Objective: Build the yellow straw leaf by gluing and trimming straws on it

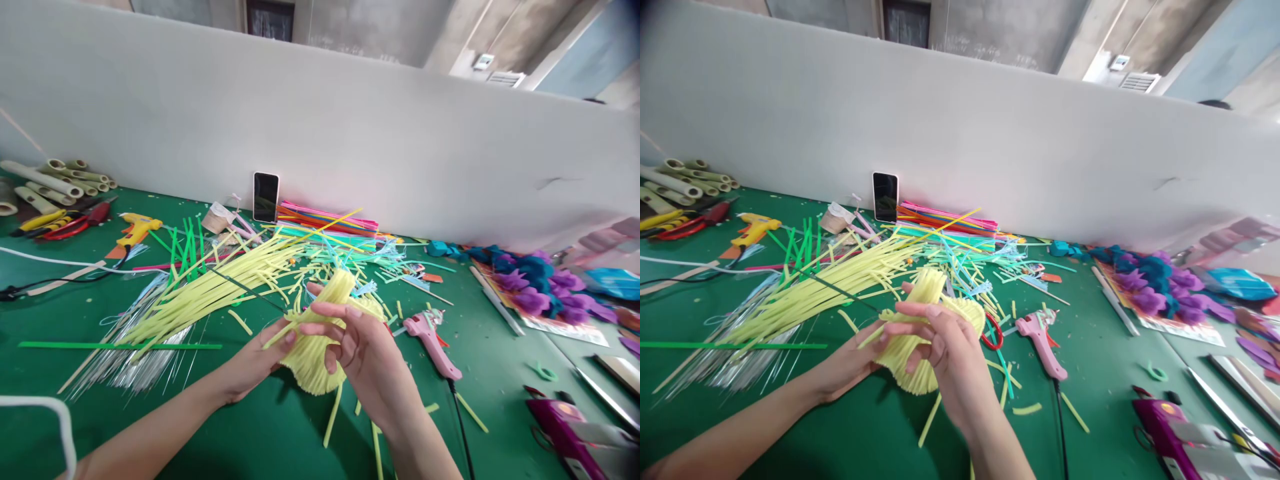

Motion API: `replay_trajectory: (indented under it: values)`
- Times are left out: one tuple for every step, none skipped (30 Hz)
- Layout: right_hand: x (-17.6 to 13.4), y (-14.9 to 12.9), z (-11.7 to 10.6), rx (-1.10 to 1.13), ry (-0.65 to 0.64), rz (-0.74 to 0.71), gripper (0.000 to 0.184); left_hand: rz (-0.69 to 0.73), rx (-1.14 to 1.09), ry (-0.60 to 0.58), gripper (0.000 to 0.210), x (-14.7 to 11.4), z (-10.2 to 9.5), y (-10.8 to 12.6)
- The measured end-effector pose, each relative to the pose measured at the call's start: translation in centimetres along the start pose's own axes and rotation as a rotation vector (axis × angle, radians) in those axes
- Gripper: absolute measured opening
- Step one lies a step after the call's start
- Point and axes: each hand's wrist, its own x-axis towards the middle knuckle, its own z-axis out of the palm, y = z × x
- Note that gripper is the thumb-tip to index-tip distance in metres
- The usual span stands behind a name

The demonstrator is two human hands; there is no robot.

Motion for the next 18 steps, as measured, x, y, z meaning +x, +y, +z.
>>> replay_trajectory:
  values:
    - [0.0,-0.2,0.1,-0.008,-0.01,0.003,0.031,-0.005,-0.005,0.013,0.049,0.0,0.0,0.0]
    - [0.1,-0.3,0.2,-0.013,-0.009,0.005,0.031,-0.007,-0.018,0.025,0.049,0.0,0.0,0.0]
    - [0.1,-0.4,0.2,-0.015,0.001,0.005,0.031,-0.007,-0.034,0.039,0.047,0.0,0.1,0.0]
    - [0.1,-0.4,0.3,-0.016,0.014,0.004,0.031,-0.005,-0.044,0.05,0.045,0.0,0.2,0.0]
    - [0.0,-0.4,0.4,-0.015,0.024,0.005,0.032,0.0,-0.045,0.059,0.042,0.0,0.2,-0.1]
    - [0.0,-0.4,0.4,-0.013,0.031,0.008,0.033,0.011,-0.039,0.065,0.04,0.0,0.3,-0.1]
    - [-0.1,-0.4,0.5,-0.014,0.033,0.014,0.034,0.026,-0.029,0.066,0.038,0.0,0.4,-0.2]
    - [-0.2,-0.3,0.5,-0.019,0.028,0.025,0.036,0.042,-0.017,0.066,0.038,-0.1,0.4,-0.2]
    - [-0.3,-0.4,0.5,-0.025,0.022,0.034,0.038,0.055,-0.006,0.064,0.038,-0.1,0.4,-0.3]
    - [-0.3,-0.4,0.5,-0.032,0.015,0.04,0.039,0.066,0.009,0.055,0.038,-0.1,0.4,-0.3]
    - [-0.3,-0.5,0.5,-0.039,0.009,0.044,0.039,0.075,0.03,0.04,0.039,-0.2,0.3,-0.2]
    - [-0.3,-0.6,0.5,-0.044,0.006,0.04,0.039,0.083,0.058,0.012,0.038,-0.2,0.1,-0.1]
    - [-0.3,-0.8,0.4,-0.047,0.006,0.033,0.038,0.085,0.088,-0.031,0.038,-0.3,-0.2,0.0]
    - [-0.2,-0.9,0.3,-0.048,0.008,0.021,0.036,0.094,0.113,-0.081,0.039,-0.3,-0.4,0.2]
    - [0.0,-1.0,0.1,-0.05,0.016,0.011,0.034,0.093,0.129,-0.153,0.042,-0.4,-0.6,0.4]
    - [0.1,-1.1,0.0,-0.053,0.029,0.003,0.032,0.085,0.127,-0.221,0.046,-0.4,-0.7,0.6]
    - [0.3,-1.1,-0.1,-0.056,0.045,0.001,0.03,0.103,0.092,-0.265,0.053,-0.4,-0.7,0.9]
    - [0.6,-1.0,-0.2,-0.06,0.059,0.005,0.029,0.129,0.063,-0.266,0.058,-0.4,-0.6,1.1]
